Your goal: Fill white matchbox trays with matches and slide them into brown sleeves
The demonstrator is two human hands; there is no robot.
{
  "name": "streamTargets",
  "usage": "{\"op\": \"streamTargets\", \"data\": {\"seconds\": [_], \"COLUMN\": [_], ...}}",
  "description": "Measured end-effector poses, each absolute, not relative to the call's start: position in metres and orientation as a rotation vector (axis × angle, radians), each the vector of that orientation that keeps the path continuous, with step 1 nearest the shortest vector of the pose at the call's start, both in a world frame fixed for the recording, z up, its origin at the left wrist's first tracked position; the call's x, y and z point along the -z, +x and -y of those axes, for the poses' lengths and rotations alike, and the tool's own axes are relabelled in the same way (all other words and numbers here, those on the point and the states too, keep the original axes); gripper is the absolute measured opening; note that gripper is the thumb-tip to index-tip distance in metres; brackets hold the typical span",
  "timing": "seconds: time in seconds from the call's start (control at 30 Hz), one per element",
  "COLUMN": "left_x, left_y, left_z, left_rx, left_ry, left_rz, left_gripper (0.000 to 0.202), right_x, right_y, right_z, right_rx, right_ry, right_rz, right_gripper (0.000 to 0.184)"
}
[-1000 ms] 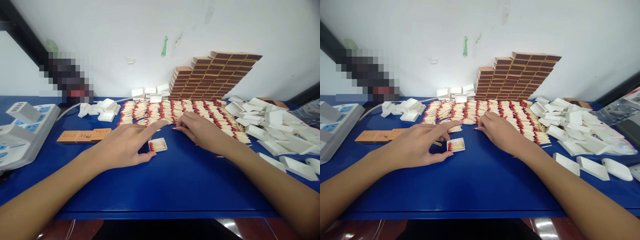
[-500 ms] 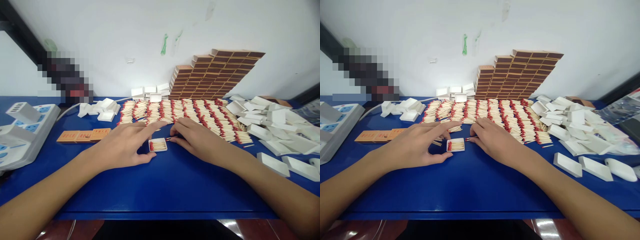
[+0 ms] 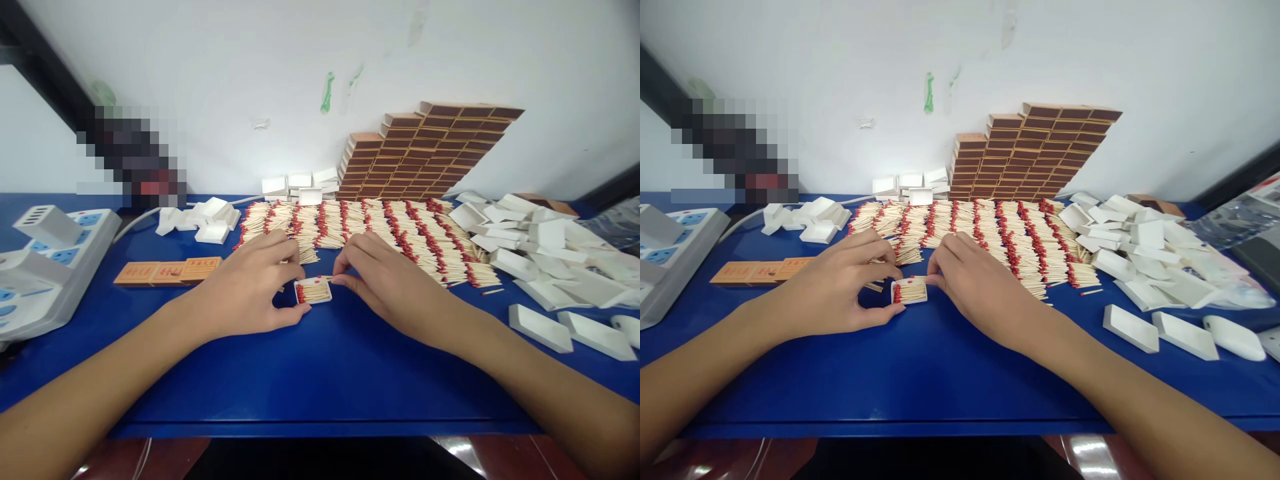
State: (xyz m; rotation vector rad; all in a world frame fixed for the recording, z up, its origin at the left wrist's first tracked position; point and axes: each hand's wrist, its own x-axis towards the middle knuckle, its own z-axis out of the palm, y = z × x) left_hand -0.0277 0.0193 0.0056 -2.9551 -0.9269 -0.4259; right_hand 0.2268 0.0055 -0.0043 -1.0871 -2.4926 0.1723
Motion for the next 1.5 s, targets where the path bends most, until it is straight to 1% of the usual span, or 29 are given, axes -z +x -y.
{"op": "streamTargets", "data": {"seconds": [0.17,0.33,0.4,0.43,0.53,0.6,0.67,0.8,1.0,1.27,1.5], "left_x": [-0.006,-0.005,-0.005,-0.005,-0.005,-0.005,-0.006,-0.006,-0.006,-0.002,-0.002], "left_y": [-0.024,-0.025,-0.026,-0.027,-0.028,-0.028,-0.028,-0.03,-0.03,-0.03,-0.03], "left_z": [-0.018,-0.019,-0.02,-0.02,-0.02,-0.02,-0.019,-0.018,-0.02,-0.022,-0.022], "left_rx": [0.439,0.443,0.442,0.439,0.431,0.422,0.419,0.417,0.408,0.449,0.462], "left_ry": [-2.962,-2.98,-2.986,-2.99,-2.995,-2.995,-2.993,-2.994,-3.014,-3.009,-2.989], "left_rz": [0.907,0.897,0.888,0.885,0.882,0.886,0.888,0.892,0.884,0.873,0.873], "left_gripper": [0.03,0.028,0.028,0.028,0.029,0.03,0.03,0.03,0.029,0.029,0.032], "right_x": [0.009,0.012,0.015,0.017,0.022,0.024,0.024,0.024,0.029,0.019,0.012], "right_y": [0.215,0.217,0.218,0.218,0.216,0.213,0.212,0.213,0.217,0.223,0.215], "right_z": [0.001,-0.004,-0.008,-0.011,-0.018,-0.022,-0.024,-0.026,-0.031,-0.027,-0.007], "right_rx": [-0.088,-0.279,-0.293,-0.281,-0.226,-0.195,-0.169,-0.14,-0.106,-0.171,-0.271], "right_ry": [-0.988,-1.027,-1.055,-1.062,-1.05,-1.026,-1.017,-1.06,-1.063,-1.11,-1.029], "right_rz": [2.576,2.469,2.425,2.427,2.489,2.534,2.547,2.523,2.491,2.445,2.459], "right_gripper": [0.014,0.011,0.011,0.014,0.029,0.034,0.032,0.021,0.011,0.008,0.008]}}
